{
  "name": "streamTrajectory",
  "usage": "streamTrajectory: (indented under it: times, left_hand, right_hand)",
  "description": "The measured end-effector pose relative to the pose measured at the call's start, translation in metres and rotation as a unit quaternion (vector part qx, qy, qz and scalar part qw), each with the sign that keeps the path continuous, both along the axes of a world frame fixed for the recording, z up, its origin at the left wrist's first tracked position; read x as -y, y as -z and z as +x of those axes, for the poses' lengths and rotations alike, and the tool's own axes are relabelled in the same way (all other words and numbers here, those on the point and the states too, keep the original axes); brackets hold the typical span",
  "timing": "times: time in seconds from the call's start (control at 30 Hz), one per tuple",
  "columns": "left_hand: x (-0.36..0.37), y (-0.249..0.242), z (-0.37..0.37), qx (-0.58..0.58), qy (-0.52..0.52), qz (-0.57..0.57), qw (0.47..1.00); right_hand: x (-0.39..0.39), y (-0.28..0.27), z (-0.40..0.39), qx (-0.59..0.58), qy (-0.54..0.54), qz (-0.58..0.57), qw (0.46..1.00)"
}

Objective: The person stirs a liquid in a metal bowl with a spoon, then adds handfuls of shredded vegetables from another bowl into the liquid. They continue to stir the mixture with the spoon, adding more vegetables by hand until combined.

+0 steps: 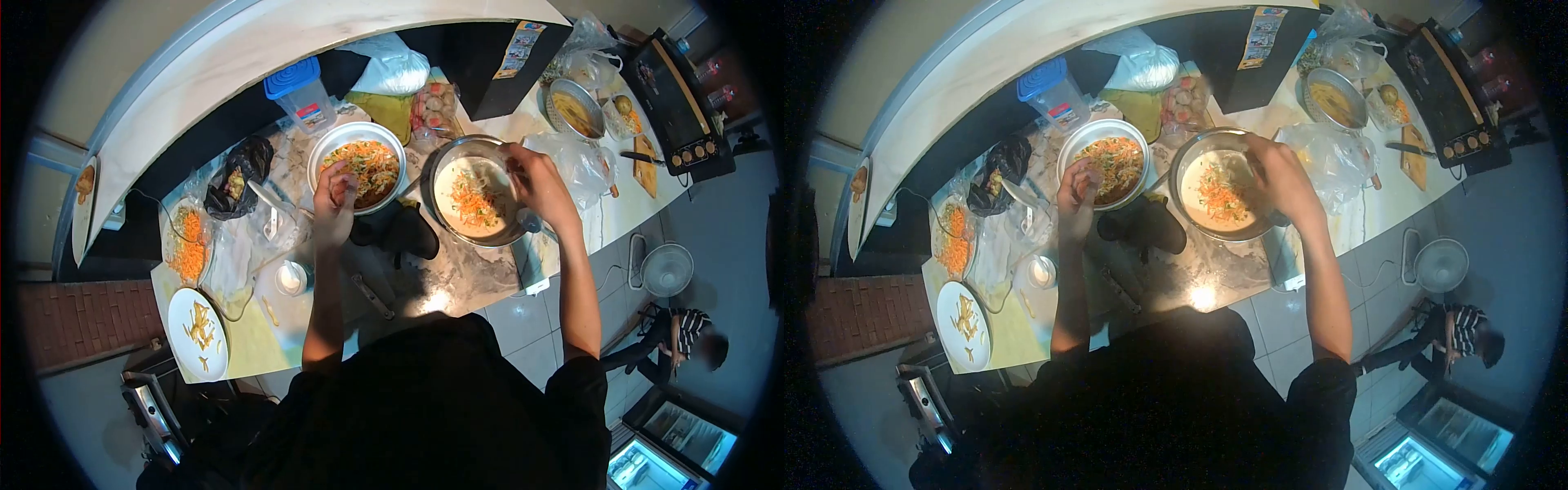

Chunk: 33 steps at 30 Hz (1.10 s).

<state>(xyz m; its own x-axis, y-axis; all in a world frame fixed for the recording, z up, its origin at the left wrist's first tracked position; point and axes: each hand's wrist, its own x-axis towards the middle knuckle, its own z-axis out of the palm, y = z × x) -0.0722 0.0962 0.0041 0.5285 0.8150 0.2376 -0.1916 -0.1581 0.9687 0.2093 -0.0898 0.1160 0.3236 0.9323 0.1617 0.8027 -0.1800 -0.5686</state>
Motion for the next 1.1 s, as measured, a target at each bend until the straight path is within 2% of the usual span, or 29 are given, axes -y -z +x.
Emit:
streamTrajectory:
  times: [0.1, 0.23, 0.3, 0.4, 0.43, 0.5, 0.53, 0.6, 0.63, 0.67, 0.73, 0.77, 0.83, 0.87, 0.93, 1.03, 1.1]
  left_hand:
    - [0.002, -0.006, 0.001, -0.031, -0.012, -0.02, 0.999]
    - [0.001, -0.004, -0.001, -0.03, -0.013, -0.013, 0.999]
    - [0.0, -0.003, -0.002, -0.018, -0.006, 0.003, 1.0]
    - [-0.002, -0.003, -0.002, -0.02, -0.013, -0.013, 1.0]
    - [-0.002, -0.002, -0.002, 0.024, -0.015, -0.039, 0.999]
    - [-0.001, -0.002, -0.005, 0.067, -0.03, -0.062, 0.995]
    - [0.0, -0.004, -0.006, 0.08, -0.057, -0.071, 0.993]
    - [0.001, -0.007, -0.009, 0.091, -0.092, -0.076, 0.989]
    - [0.001, -0.009, -0.011, 0.093, -0.108, -0.068, 0.987]
    - [0.001, -0.011, -0.011, 0.097, -0.124, -0.061, 0.986]
    - [0.003, -0.015, -0.01, 0.103, -0.153, -0.088, 0.979]
    - [0.002, -0.014, -0.01, 0.088, -0.172, -0.072, 0.979]
    - [0.002, -0.014, -0.009, 0.073, -0.192, -0.054, 0.977]
    - [0.004, -0.015, -0.008, 0.075, -0.212, -0.052, 0.973]
    - [0.006, -0.014, -0.007, 0.078, -0.237, -0.051, 0.967]
    - [0.006, -0.008, -0.011, 0.067, -0.247, -0.01, 0.967]
    - [0.007, -0.005, -0.013, 0.044, -0.222, -0.036, 0.973]
  right_hand:
    - [0.0, 0.003, 0.001, 0.027, -0.014, -0.07, 0.997]
    - [-0.003, 0.001, 0.0, 0.057, -0.007, -0.066, 0.996]
    - [-0.002, 0.013, 0.009, 0.044, -0.115, -0.009, 0.992]
    - [0.005, 0.018, 0.006, 0.097, -0.132, -0.031, 0.986]
    - [0.002, 0.016, 0.003, 0.097, -0.138, -0.029, 0.985]
    - [-0.006, 0.006, -0.003, 0.036, -0.03, 0.016, 0.999]
    - [-0.009, 0.003, -0.008, 0.033, -0.041, 0.019, 0.998]
    - [-0.012, -0.002, -0.014, 0.156, 0.005, -0.064, 0.986]
    - [-0.019, -0.008, -0.024, 0.152, 0.034, -0.099, 0.983]
    - [-0.028, -0.006, -0.028, 0.153, 0.024, -0.096, 0.983]
    - [-0.043, -0.002, -0.037, 0.068, -0.021, 0.038, 0.997]
    - [-0.054, -0.001, -0.045, 0.011, -0.042, -0.009, 0.999]
    - [-0.079, 0.008, -0.064, -0.091, -0.147, 0.044, 0.984]
    - [-0.092, 0.016, -0.075, -0.154, -0.16, 0.026, 0.975]
    - [-0.12, 0.024, -0.088, -0.083, -0.203, -0.035, 0.975]
    - [-0.152, 0.047, -0.101, -0.071, -0.236, -0.023, 0.969]
    - [-0.172, 0.056, -0.106, 0.042, -0.3, -0.115, 0.946]
